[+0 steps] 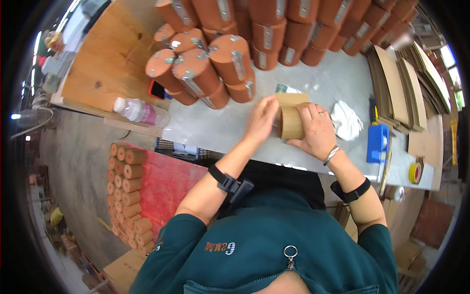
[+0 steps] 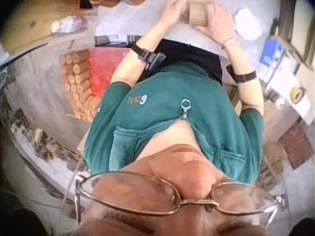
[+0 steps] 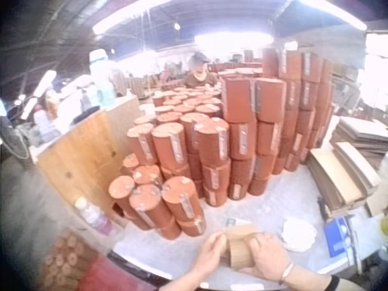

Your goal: Applying labels to brown cylindrical objects and wrapping them in cardboard sleeves.

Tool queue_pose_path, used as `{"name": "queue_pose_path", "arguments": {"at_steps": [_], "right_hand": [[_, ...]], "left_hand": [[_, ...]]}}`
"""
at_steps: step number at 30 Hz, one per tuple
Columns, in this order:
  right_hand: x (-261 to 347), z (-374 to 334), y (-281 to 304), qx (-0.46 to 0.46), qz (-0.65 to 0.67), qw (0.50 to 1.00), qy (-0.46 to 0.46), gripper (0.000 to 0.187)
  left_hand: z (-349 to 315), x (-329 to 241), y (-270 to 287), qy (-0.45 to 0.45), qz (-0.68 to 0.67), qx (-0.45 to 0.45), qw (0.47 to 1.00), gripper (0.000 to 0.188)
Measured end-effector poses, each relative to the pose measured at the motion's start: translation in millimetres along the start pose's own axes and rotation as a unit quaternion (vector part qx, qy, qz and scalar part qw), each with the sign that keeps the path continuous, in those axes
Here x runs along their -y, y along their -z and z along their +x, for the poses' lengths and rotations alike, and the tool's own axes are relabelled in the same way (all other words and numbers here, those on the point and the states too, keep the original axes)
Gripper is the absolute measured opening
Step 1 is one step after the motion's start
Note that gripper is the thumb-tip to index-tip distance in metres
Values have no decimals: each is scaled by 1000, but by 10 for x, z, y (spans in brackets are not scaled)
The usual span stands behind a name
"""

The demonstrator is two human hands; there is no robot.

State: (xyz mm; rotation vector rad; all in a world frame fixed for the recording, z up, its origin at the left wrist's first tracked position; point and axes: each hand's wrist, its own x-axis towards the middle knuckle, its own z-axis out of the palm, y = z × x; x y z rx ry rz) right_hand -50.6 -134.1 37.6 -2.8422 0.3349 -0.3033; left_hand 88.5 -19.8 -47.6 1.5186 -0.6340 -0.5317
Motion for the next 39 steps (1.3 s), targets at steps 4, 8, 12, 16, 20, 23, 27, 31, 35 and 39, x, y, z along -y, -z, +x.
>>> {"name": "queue_pose_path", "arguments": {"at_steps": [4,8,12,16,20,23,27,31,35,39], "right_hand": [[-488,265,-140,116,47,992,-20,84],[-830,576,-51,251,167,946,-119,79],[-888,616,-222,163,147,976,-16,75],[-839,686,-213,148,121,981,-28,66],[-798,612,-141,148,156,970,-113,56],[-704,356,-130,109,204,965,-122,48],[-675,-12,-155,39,359,927,-99,49],[-615,-369,-2,6,381,918,-108,58],[-402,-573,-62,-18,516,837,-179,38],[-240,-641,-52,-9,507,847,-158,50]], "left_hand": [[-224,69,-94,92,-83,18,992,39],[-359,292,-199,85,-65,20,994,43],[-486,139,-148,212,-190,34,958,48],[-351,98,-362,227,-350,129,900,49],[-203,28,-529,217,-358,111,901,63],[-303,-102,-589,175,-360,90,912,74],[-463,-266,-469,159,-278,143,936,86],[-589,-435,-449,169,-253,229,924,83],[-729,-566,-422,173,-298,245,906,72],[-817,-744,-340,161,-295,251,908,57]]}}
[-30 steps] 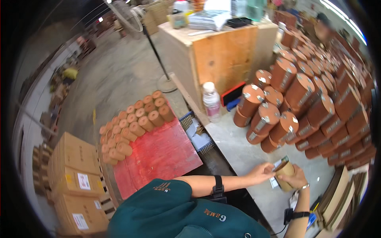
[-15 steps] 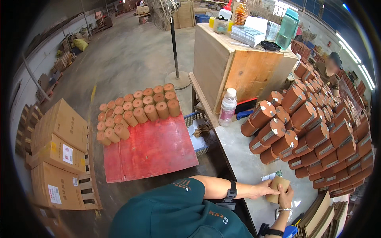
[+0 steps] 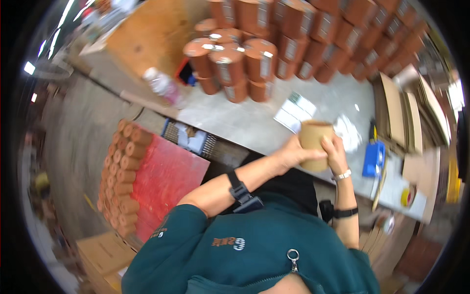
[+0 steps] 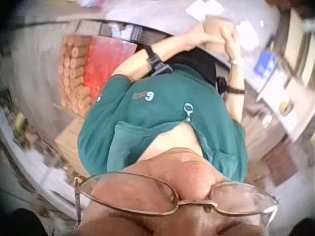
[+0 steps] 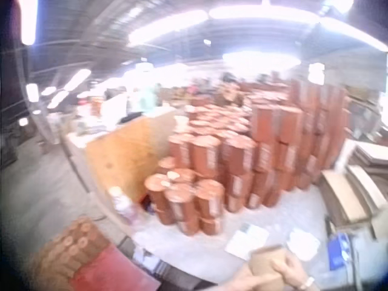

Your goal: Applying labels to brown cylindrical objects and wrapping them in cardboard sleeves.

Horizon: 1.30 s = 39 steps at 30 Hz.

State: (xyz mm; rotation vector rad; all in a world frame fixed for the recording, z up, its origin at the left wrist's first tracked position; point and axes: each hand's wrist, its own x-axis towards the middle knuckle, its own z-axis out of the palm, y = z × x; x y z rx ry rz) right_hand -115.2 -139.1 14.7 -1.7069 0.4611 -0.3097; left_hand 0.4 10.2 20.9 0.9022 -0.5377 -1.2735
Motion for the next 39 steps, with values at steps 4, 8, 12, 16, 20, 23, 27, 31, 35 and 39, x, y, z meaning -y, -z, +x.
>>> {"name": "queue_pose_path", "arguments": {"at_steps": [4,8,12,16,20,23,27,31,35,39], "right_hand": [[-195,-107,118,-34,-56,997,48,59],[-114,-269,147,-45,2,999,7,65],[138,-291,-182,-69,-111,976,177,83],[-386,-275,-368,-69,35,995,58,89],[-506,-377,-136,-144,-84,967,192,63],[-406,-453,-154,-69,-150,974,157,80],[-441,-336,-56,-44,-151,975,159,84],[-537,-196,96,-53,-159,977,131,88],[-471,-184,239,-57,-122,985,110,81],[-49,-137,358,-42,-325,934,141,70]], "left_hand": [[130,207,-26,22,24,20,999,60],[260,308,-31,-61,106,17,992,71],[137,153,107,-218,395,-73,890,81],[172,482,257,-187,414,-50,890,78],[245,489,103,-267,314,-7,911,87],[151,621,257,-309,455,-101,829,72],[445,1005,554,-292,443,-118,839,78],[658,950,514,-316,497,-151,794,81],[643,680,472,-356,668,-141,638,96],[891,759,547,-360,732,-108,568,93]]}}
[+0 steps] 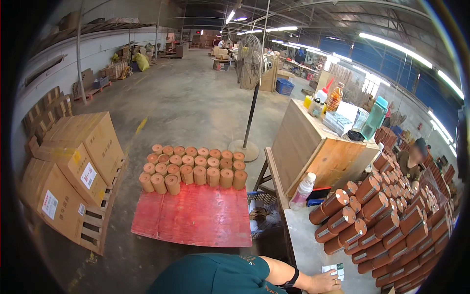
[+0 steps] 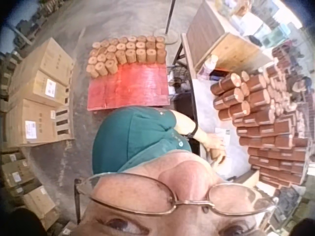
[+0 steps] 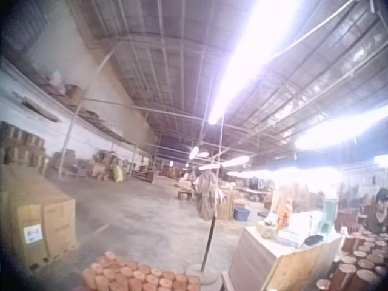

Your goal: Applying labels to brown cylindrical objects and wrapping them in cardboard sleeves.

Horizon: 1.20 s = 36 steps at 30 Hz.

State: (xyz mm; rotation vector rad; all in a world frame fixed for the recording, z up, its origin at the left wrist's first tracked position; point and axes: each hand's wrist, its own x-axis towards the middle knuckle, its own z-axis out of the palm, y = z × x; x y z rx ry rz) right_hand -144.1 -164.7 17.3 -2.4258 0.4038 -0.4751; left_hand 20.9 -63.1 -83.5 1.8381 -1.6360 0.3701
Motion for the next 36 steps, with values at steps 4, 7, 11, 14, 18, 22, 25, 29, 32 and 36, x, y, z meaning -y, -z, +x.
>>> {"name": "queue_pose_path", "arguments": {"at_steps": [4,7,11,14,18,22,25,29,32,36], "right_hand": [[-74,158,-98,5,-11,1000,11,65],[-210,127,-120,-4,36,999,-10,60],[-480,112,-216,-17,102,994,-40,54],[-689,75,-305,-22,150,986,-64,49],[-936,-15,-405,-20,212,972,-97,43],[-1030,-205,-411,-23,274,951,-141,37],[-934,-298,-337,4,282,955,-89,31],[-605,-450,-262,19,279,951,-133,38],[-509,-456,-184,-21,146,989,-29,36],[269,-194,-208,-39,73,996,-13,16]], "left_hand": [[-75,-89,1,-71,71,7,995,85],[-137,-124,-251,-108,116,-21,987,83],[-242,-144,-193,-129,47,-25,990,80],[-266,-104,-143,-105,-40,13,994,81],[-190,34,-328,19,-186,148,971,95],[0,-81,-57,135,-301,-108,938,40],[-22,1,88,156,-364,36,918,41],[-271,-188,176,226,-494,50,838,51],[-392,-347,168,179,-497,17,849,72],[-354,-211,765,255,-686,48,680,57]]}}
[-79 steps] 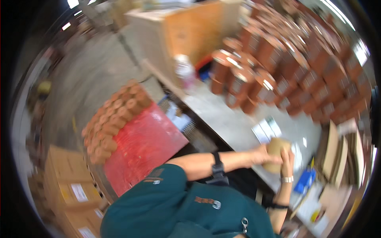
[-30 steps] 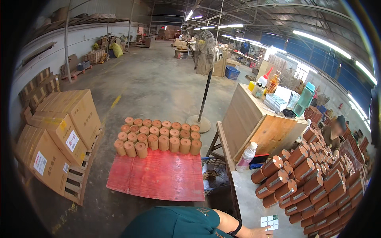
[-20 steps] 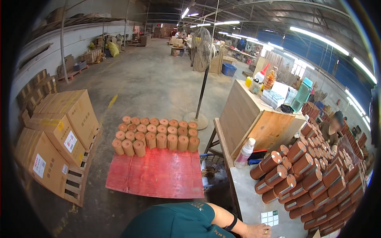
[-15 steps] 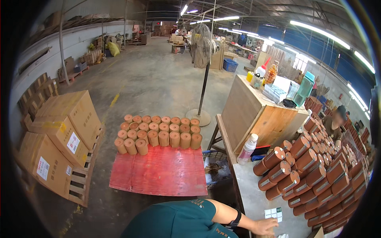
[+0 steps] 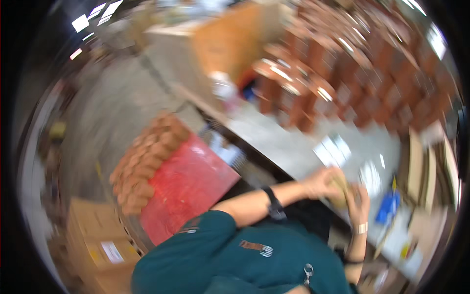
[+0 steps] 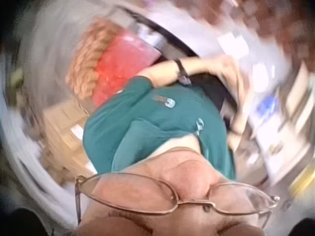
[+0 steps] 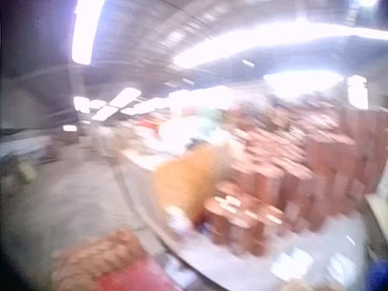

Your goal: Applying labels to brown cylindrical objects and wrapping them in cardboard sleeves.

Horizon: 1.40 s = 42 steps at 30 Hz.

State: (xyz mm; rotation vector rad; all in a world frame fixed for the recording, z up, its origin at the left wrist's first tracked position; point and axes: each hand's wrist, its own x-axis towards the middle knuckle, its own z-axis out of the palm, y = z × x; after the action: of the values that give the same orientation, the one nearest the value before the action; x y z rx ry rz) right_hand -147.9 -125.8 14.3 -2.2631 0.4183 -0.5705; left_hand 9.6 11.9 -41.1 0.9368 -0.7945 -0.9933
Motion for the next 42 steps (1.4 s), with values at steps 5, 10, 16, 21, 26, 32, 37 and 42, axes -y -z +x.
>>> {"name": "queue_pose_path", "arguments": {"at_steps": [5,10,16,21,26,32,37,42], "right_hand": [[60,226,51,12,-24,999,43,20],[-169,5,134,-30,43,999,3,26],[-239,-106,23,-41,136,990,-23,30],[-239,-92,-53,-52,168,984,-30,30],[-272,-99,-133,-69,226,969,-77,29],[-301,-103,-161,-52,277,951,-127,26],[-337,-131,-215,-42,250,962,-101,34],[-330,-127,-155,17,271,951,-151,44]], "left_hand": [[103,-138,226,-103,319,-8,942,52],[155,-31,-28,-35,232,-5,972,51],[49,-72,-113,3,203,-31,979,42],[129,-33,-199,-26,236,-92,967,21],[177,20,-241,-20,188,-155,970,10],[200,-23,-322,-11,180,-185,966,9],[190,-36,-362,51,82,-205,974,11],[177,-18,-341,33,95,-202,974,11]]}}
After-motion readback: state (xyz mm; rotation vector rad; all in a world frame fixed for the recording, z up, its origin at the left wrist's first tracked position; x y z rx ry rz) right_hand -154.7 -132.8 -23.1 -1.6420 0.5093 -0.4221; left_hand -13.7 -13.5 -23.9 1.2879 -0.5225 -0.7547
